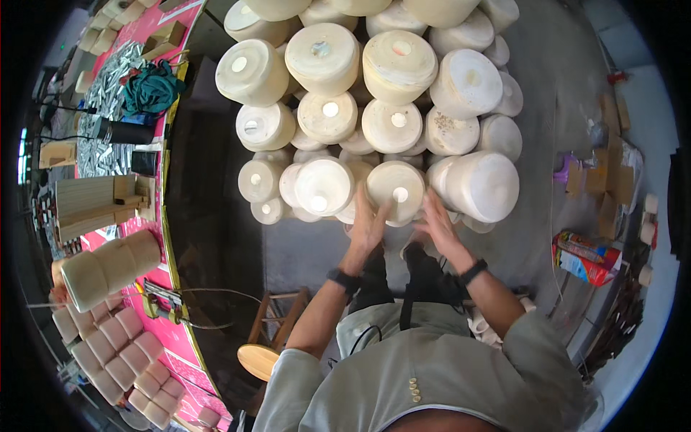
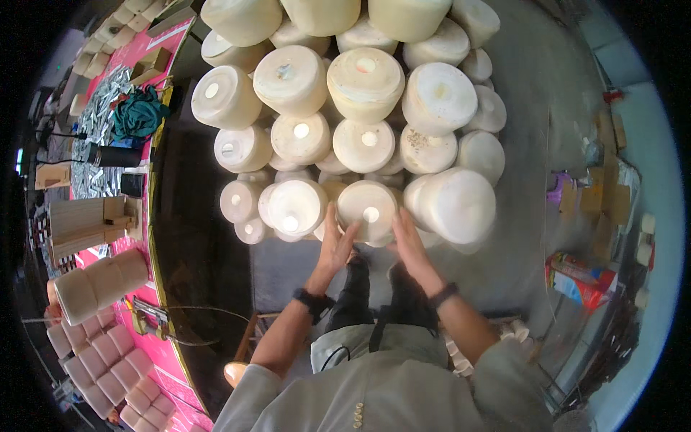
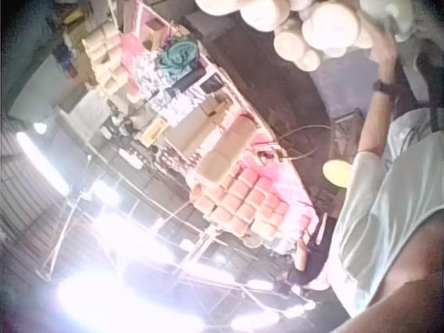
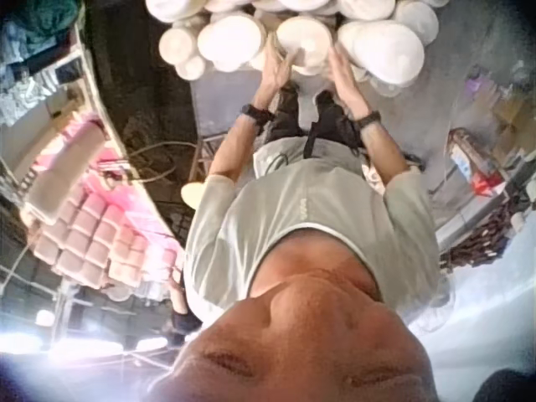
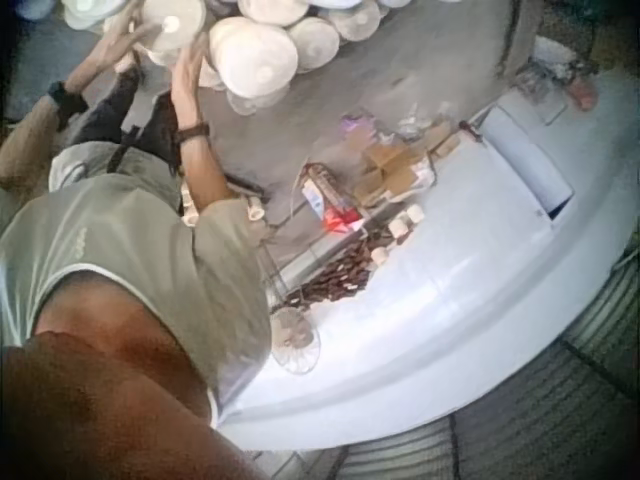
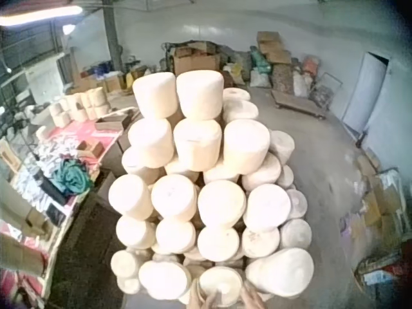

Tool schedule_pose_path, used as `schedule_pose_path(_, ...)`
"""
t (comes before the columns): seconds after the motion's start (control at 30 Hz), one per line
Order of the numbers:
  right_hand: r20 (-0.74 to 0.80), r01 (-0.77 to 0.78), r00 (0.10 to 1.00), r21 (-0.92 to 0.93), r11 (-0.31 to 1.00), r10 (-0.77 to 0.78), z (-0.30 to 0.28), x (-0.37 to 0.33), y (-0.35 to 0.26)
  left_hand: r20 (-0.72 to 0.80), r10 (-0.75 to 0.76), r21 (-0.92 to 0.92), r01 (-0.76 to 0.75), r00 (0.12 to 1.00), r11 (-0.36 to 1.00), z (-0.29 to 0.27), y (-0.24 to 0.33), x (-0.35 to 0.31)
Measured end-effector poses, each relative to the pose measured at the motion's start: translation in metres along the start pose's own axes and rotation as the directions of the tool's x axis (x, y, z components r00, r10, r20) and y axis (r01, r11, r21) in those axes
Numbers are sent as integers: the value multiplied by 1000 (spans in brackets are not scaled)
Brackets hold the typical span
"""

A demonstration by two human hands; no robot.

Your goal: Stacking and securing wooden cone-shaped components using a nail gun in a workshop setting.

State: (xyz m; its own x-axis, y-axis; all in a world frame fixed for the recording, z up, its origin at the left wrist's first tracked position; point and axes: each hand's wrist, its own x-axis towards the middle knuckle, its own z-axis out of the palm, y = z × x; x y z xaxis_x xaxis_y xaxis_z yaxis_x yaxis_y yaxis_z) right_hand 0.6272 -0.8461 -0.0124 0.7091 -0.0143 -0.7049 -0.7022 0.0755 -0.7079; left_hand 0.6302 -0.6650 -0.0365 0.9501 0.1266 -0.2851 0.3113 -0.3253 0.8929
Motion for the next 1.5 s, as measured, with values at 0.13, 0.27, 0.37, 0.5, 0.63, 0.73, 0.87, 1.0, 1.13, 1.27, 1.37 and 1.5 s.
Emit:
schedule_pose_path(0.13,50,121,992,-18,993,-120,19,28,7,139,-10,-205,39,990,978,6,-16,17)
schedule_pose_path(0.27,60,62,997,-156,986,-54,28,-21,-22,70,-14,-337,37,997,941,-13,4,-11)
schedule_pose_path(0.37,93,171,984,-244,955,-153,16,-68,-51,56,10,-135,-2,998,991,-48,90,-46)
schedule_pose_path(0.5,98,394,919,-202,896,-382,-10,-137,-116,69,183,124,-191,981,974,-64,190,-75)
schedule_pose_path(0.63,-10,500,844,-344,794,-536,-74,-166,-172,110,331,143,-345,937,928,-30,263,-73)
schedule_pose_path(0.73,-59,514,822,-352,782,-567,-108,-164,-197,207,330,118,-359,921,926,-1,287,-58)
schedule_pose_path(0.87,-61,450,862,-364,815,-503,-141,-132,-170,283,289,159,-342,915,926,39,257,-41)
schedule_pose_path(1.0,-95,412,881,-326,851,-463,-151,-117,-165,247,238,-16,-241,940,970,50,219,-32)
schedule_pose_path(1.13,-117,283,952,-23,959,-284,-174,-55,-109,334,6,-277,92,942,956,70,177,-24)
schedule_pose_path(1.27,16,199,979,103,975,-202,-175,-22,-73,504,-61,-425,309,861,851,90,169,-26)
schedule_pose_path(1.37,146,120,978,183,976,-148,-174,-18,-68,519,-77,-408,326,851,853,83,170,-26)
schedule_pose_path(1.5,102,143,982,167,976,-162,-156,-25,-65,540,-68,-411,333,839,849,66,165,-24)
